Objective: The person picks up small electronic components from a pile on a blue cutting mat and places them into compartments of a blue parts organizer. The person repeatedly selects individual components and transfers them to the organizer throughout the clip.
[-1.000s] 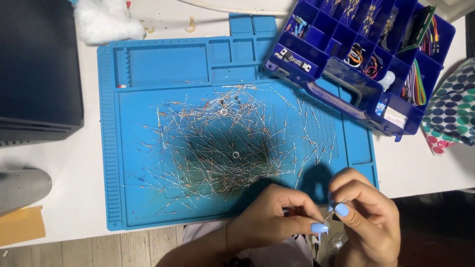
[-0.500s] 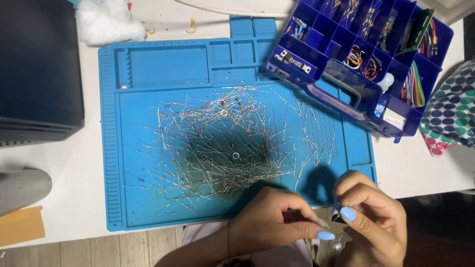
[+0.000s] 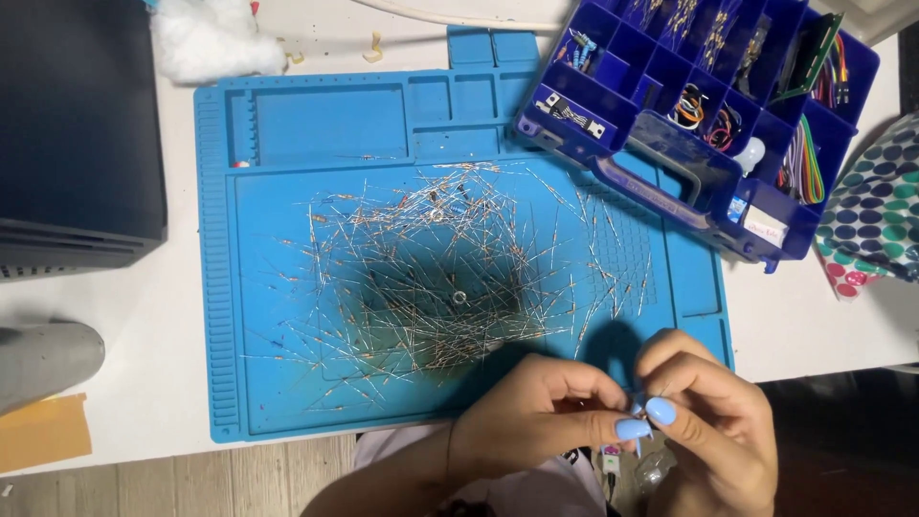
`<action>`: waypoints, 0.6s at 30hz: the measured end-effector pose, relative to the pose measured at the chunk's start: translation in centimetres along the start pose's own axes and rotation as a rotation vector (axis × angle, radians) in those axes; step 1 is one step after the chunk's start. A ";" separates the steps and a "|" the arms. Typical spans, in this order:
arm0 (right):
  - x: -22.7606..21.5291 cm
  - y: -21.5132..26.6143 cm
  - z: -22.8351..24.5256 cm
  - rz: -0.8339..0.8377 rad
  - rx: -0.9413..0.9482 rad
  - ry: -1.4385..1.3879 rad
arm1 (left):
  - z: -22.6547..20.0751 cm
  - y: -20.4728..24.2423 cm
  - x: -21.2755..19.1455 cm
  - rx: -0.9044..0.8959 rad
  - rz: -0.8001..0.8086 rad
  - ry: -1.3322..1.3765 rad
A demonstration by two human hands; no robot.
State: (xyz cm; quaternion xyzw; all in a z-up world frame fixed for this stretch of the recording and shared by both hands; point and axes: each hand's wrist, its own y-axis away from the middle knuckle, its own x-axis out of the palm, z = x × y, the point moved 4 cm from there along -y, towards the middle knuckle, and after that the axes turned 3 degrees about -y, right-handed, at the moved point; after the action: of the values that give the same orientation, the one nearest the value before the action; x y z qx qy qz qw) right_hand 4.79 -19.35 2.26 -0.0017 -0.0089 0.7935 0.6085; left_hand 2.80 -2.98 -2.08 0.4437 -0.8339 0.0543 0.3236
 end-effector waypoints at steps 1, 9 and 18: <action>0.0 -0.1 -0.1 0.001 0.000 0.000 | 0.4 0.0 0.1 0.000 -0.001 0.000; 0.6 -0.2 0.5 -0.011 -0.015 0.087 | 2.1 0.0 0.2 0.037 0.037 0.073; -0.2 -0.9 0.4 0.070 -0.063 0.123 | 1.4 0.5 -0.1 0.047 0.040 -0.012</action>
State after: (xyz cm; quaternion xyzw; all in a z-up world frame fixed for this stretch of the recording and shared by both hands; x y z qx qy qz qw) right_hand 5.66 -19.32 2.72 -0.0699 0.0038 0.8120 0.5795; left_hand 1.76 -3.17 -3.12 0.4346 -0.8431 0.0776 0.3070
